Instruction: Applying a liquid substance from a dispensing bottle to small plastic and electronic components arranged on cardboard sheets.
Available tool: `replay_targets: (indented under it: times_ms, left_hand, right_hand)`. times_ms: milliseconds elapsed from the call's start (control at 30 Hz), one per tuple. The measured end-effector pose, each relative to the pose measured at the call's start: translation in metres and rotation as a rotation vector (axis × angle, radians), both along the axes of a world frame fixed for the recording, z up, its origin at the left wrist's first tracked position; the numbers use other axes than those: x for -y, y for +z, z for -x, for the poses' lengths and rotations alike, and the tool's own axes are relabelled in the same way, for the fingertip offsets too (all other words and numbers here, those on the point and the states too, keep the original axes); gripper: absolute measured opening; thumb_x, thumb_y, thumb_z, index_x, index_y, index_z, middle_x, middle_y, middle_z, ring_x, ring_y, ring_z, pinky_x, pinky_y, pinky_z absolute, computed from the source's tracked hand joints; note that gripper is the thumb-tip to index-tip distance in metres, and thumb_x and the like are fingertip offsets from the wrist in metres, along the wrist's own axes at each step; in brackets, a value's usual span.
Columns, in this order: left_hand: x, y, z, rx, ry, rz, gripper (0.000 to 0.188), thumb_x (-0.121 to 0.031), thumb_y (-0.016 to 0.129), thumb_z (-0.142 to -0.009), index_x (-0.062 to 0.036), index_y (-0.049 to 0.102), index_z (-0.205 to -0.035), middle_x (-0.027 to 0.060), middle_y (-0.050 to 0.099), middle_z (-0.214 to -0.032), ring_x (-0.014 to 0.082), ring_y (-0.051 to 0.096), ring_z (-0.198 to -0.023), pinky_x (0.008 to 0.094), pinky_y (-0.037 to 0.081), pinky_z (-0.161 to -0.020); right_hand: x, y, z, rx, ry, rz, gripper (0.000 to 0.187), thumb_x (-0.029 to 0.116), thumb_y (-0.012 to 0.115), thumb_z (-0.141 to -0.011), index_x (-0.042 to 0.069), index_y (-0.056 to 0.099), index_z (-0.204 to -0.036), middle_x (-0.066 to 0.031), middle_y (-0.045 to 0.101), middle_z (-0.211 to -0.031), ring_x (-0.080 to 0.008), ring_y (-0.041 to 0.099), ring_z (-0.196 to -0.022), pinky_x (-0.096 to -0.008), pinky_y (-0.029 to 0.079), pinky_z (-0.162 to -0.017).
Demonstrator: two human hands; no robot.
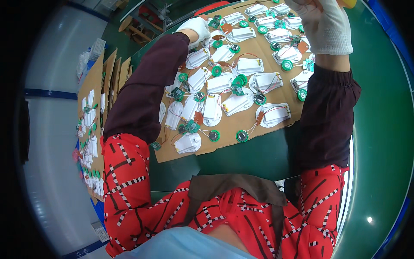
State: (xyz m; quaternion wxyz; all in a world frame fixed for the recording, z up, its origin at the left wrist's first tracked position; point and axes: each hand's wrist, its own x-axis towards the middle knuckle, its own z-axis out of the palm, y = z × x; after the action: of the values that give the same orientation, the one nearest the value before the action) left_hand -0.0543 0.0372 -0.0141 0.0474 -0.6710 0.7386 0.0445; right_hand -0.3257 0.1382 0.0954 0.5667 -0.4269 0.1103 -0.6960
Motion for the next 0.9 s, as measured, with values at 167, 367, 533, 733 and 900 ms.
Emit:
replay_targets:
  times_ms: [167, 367, 533, 733, 900]
  left_hand:
    - [-0.011, -0.002, -0.005, -0.112, 0.003, 0.013, 0.027, -0.028, 0.060, -0.075, -0.0058, 0.068, -0.089, 0.0169, 0.065, -0.091, 0.0300, 0.062, -0.084, 0.0355, 0.048, -0.076]
    - [-0.015, 0.008, 0.000, -0.159, -0.066, -0.032, 0.028, -0.027, 0.060, -0.076, -0.0057, 0.069, -0.091, 0.0164, 0.065, -0.091, 0.0290, 0.062, -0.086, 0.0350, 0.047, -0.077]
    - [-0.011, -0.003, -0.003, -0.091, -0.006, -0.001, 0.029, -0.027, 0.061, -0.075, -0.0062, 0.069, -0.094, 0.0164, 0.065, -0.091, 0.0284, 0.062, -0.085, 0.0353, 0.047, -0.077]
    - [-0.016, 0.009, 0.001, -0.105, -0.052, -0.010, 0.028, -0.023, 0.059, -0.078, -0.0024, 0.065, -0.096, 0.0154, 0.066, -0.089, 0.0270, 0.064, -0.079, 0.0343, 0.049, -0.073]
    - [-0.021, 0.021, -0.011, -0.348, 0.076, -0.162, 0.027, -0.019, 0.055, -0.082, -0.0005, 0.061, -0.101, 0.0127, 0.066, -0.090, 0.0216, 0.066, -0.076, 0.0316, 0.052, -0.068]
  right_hand:
    - [-0.001, -0.007, -0.007, -0.231, -0.116, 0.013, 0.039, 0.017, 0.062, -0.084, 0.003, 0.048, -0.118, -0.0092, 0.059, -0.108, -0.0185, 0.059, -0.095, -0.0309, 0.050, -0.076]
    - [0.017, -0.017, -0.022, -0.674, -0.053, -0.129, 0.042, 0.021, 0.073, -0.074, 0.003, 0.057, -0.109, -0.0050, 0.063, -0.094, -0.0126, 0.061, -0.079, -0.0228, 0.048, -0.062]
    - [0.030, -0.023, -0.039, -0.750, 0.016, -0.140, 0.042, 0.022, 0.073, -0.074, 0.003, 0.058, -0.108, -0.0045, 0.063, -0.092, -0.0123, 0.060, -0.078, -0.0234, 0.048, -0.064]
    - [0.044, -0.029, -0.047, -0.740, 0.040, -0.121, 0.039, 0.021, 0.072, -0.076, 0.003, 0.057, -0.108, -0.0045, 0.062, -0.092, -0.0130, 0.060, -0.077, -0.0254, 0.047, -0.067]
    - [0.043, -0.024, -0.064, -0.741, 0.069, -0.057, 0.042, 0.016, 0.071, -0.075, 0.003, 0.055, -0.112, -0.0066, 0.063, -0.097, -0.0137, 0.061, -0.081, -0.0264, 0.050, -0.067]
